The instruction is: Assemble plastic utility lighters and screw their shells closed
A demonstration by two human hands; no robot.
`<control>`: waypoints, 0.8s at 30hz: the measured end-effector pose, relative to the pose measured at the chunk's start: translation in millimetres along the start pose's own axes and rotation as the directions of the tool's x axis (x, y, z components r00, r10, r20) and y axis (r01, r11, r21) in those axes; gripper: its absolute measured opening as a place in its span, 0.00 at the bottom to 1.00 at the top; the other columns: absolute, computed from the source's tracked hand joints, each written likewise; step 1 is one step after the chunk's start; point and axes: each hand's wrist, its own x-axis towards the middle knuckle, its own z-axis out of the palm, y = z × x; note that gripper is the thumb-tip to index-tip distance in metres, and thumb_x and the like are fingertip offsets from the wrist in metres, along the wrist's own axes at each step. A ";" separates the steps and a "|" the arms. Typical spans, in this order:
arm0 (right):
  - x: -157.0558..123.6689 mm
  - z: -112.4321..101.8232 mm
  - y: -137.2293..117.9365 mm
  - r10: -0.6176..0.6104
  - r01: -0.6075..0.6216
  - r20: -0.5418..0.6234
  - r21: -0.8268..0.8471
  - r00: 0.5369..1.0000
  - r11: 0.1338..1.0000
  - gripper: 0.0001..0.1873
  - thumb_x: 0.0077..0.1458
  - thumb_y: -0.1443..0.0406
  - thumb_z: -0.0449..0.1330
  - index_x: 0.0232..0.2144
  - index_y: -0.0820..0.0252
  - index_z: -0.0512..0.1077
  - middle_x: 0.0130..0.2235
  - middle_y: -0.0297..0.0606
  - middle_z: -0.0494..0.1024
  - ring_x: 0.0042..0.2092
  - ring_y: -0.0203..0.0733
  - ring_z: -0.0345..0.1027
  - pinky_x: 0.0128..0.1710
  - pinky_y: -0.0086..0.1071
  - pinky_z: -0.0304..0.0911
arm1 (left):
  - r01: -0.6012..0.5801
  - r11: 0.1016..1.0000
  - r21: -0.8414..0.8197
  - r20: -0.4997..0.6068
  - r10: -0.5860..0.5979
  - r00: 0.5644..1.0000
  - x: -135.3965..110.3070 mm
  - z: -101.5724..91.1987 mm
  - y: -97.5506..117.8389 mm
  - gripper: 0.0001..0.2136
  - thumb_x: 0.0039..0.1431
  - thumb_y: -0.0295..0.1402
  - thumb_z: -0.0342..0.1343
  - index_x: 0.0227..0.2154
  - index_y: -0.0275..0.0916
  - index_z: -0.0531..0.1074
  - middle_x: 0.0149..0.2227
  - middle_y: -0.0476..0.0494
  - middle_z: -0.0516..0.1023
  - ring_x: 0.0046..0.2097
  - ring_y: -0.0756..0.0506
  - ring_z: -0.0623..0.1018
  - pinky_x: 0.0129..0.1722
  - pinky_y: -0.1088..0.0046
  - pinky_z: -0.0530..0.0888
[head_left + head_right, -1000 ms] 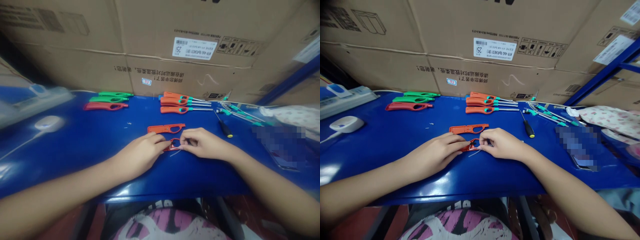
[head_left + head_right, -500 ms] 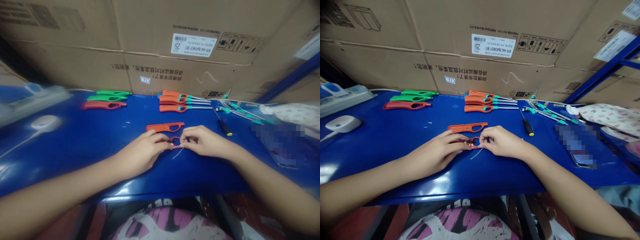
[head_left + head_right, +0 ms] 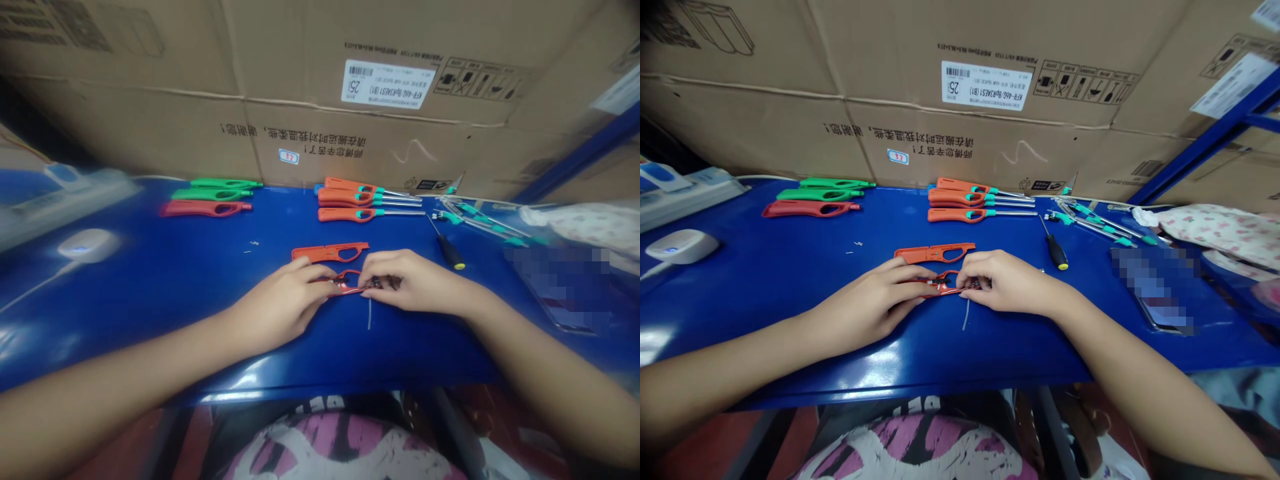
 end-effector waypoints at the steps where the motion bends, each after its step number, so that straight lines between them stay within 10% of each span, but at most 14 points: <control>1: 0.1 0.2 0.0 -0.004 0.004 -0.002 0.000 1.000 1.000 0.03 0.58 0.70 0.62 0.36 0.62 0.77 0.34 0.35 0.74 0.30 0.31 0.65 0.30 0.26 0.60 | -0.002 1.000 0.004 0.001 0.002 1.000 0.1 0.1 0.1 0.15 0.70 0.29 0.48 0.54 0.46 0.75 0.56 0.44 0.75 0.55 0.41 0.73 0.56 0.58 0.72; 24: 0.9 0.4 -3.8 0.027 -0.025 0.045 -0.058 0.999 0.998 0.04 0.57 0.68 0.63 0.38 0.60 0.73 0.37 0.34 0.71 0.28 0.30 0.60 0.30 0.27 0.58 | 0.004 1.000 -0.006 0.015 -0.004 1.000 1.2 -3.0 3.6 0.13 0.69 0.28 0.49 0.49 0.43 0.76 0.54 0.42 0.75 0.53 0.40 0.72 0.54 0.58 0.71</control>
